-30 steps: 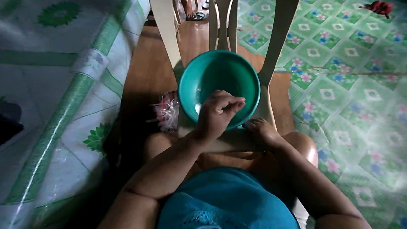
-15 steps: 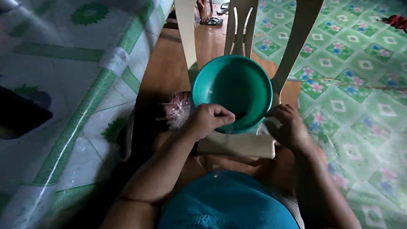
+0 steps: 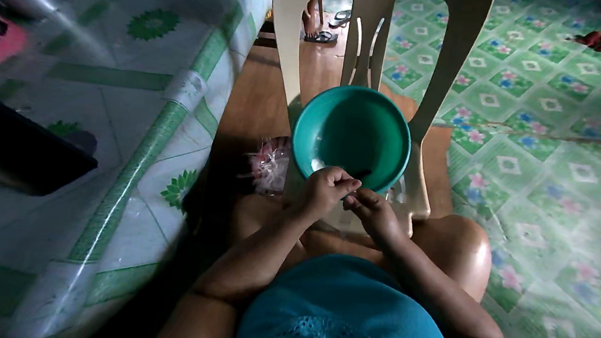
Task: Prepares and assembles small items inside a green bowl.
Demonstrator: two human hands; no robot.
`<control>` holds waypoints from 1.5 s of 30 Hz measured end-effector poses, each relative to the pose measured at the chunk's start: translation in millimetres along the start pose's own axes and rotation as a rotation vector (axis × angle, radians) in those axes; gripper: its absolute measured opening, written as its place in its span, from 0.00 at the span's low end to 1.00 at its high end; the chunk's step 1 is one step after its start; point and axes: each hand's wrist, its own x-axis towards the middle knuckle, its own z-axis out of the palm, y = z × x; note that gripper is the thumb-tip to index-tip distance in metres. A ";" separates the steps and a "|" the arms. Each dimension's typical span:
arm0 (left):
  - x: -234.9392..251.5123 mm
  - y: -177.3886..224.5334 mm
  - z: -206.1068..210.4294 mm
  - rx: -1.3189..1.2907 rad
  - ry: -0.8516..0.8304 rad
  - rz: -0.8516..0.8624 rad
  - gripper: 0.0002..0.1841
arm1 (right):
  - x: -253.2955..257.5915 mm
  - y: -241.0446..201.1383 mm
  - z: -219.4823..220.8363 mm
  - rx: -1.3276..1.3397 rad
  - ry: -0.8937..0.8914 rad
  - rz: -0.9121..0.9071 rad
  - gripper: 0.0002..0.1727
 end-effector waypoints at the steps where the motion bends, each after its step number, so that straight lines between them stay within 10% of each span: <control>1: 0.2 0.1 1.8 0.000 0.015 0.011 0.11 | -1.1 3.2 0.9 0.026 -0.013 -0.003 0.07; 10: -5.2 -9.6 6.6 -0.225 -0.171 -0.211 0.15 | -4.3 16.8 -3.2 0.117 0.041 0.058 0.06; 27: -15.5 -9.7 27.1 -0.255 0.074 -0.341 0.08 | -8.1 10.8 0.7 -0.203 -0.137 0.168 0.11; 36: -20.1 -7.0 20.5 -0.058 0.017 -0.273 0.08 | -7.4 -2.7 -46.1 -0.535 0.112 -0.589 0.19; 45: -33.2 -22.4 16.8 0.004 0.063 -0.061 0.07 | 15.3 -30.9 -42.7 -0.816 -0.085 -0.581 0.05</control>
